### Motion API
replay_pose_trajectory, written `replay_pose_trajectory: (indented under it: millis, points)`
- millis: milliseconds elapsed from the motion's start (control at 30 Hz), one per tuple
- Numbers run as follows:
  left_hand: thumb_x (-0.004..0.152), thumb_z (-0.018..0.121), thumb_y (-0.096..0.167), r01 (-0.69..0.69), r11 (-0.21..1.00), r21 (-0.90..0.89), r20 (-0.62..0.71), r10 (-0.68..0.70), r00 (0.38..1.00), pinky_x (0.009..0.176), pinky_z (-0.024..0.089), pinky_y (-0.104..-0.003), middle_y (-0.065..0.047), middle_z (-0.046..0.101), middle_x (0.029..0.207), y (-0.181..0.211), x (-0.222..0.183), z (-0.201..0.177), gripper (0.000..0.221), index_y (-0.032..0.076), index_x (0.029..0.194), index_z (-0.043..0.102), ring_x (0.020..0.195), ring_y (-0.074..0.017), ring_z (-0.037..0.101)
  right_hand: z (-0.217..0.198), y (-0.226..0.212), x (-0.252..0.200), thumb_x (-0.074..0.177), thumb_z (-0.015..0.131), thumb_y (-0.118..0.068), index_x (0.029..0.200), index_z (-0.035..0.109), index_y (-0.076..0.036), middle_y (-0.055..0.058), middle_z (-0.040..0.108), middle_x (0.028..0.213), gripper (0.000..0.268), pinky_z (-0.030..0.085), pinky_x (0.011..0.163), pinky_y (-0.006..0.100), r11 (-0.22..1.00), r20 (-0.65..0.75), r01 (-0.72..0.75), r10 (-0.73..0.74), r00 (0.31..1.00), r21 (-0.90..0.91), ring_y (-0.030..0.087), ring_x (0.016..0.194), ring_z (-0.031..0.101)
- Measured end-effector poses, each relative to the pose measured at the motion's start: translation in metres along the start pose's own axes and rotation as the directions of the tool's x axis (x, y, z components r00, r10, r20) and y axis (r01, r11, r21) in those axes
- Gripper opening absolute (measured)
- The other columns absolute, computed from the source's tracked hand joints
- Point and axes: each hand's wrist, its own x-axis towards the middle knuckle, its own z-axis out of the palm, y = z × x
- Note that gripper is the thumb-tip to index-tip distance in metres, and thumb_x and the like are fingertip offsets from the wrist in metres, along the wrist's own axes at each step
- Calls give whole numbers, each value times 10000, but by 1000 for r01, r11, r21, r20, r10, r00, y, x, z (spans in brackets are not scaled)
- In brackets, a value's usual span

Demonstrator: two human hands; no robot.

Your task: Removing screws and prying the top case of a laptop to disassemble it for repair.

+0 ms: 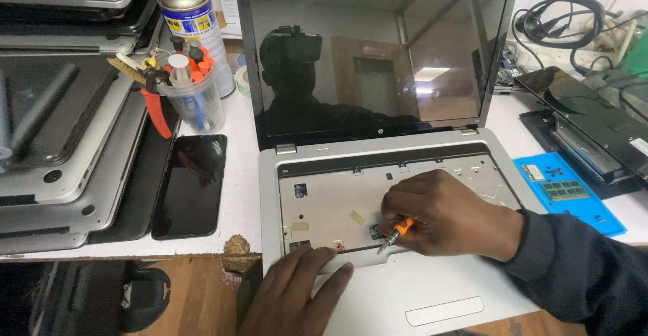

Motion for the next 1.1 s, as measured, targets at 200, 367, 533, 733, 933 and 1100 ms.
replay_pose_trajectory:
  millis: [200,367,533,733,933,1100]
  points:
    - [935,410,798,24,1000,-3,32,-24,999,975,447,-574,-143,597,1349,-5,-6,7,796,126,1293,642,1222,-397,556,4,-6,1,968,646,-184,806,612,-83,74,553,656,195,420,482,391,989,-53,116,-121,991,-92,301,507,497]
    - [931,355,818,17,999,-28,10,-17,1000,967,453,-556,-141,597,1332,-7,-6,8,830,130,1288,654,1186,-378,580,-4,13,-6,823,754,-109,790,608,-151,-21,647,683,156,460,504,319,996,-122,-85,85,989,3,174,545,581]
    - [960,319,797,-30,999,-27,3,30,1000,938,462,-512,-143,595,1349,-13,-4,3,819,124,1294,647,1172,-360,583,-10,27,-32,812,774,-9,811,654,-123,-27,604,707,166,421,558,249,864,-107,-419,462,880,279,90,610,482]
    - [700,917,553,197,931,-307,200,-139,970,1006,496,-361,-73,665,1163,-22,40,-17,738,115,1258,715,1177,-247,620,-15,24,-47,809,872,-53,932,695,-114,-12,574,726,225,424,614,241,757,-43,-494,563,825,428,91,668,521]
    - [861,707,154,168,958,-233,310,-91,946,648,532,-356,9,718,911,-29,118,9,180,125,1031,757,666,-167,675,-22,24,-58,804,867,-76,967,702,-108,19,695,851,235,529,656,253,730,-94,-525,618,780,438,123,761,641]
    - [753,728,10,209,908,-364,405,-48,913,578,571,-369,-153,717,785,-29,145,17,137,12,888,754,676,-275,696,-28,16,-78,723,805,107,902,724,49,134,657,644,205,483,588,308,578,-97,-503,712,695,642,182,631,593]
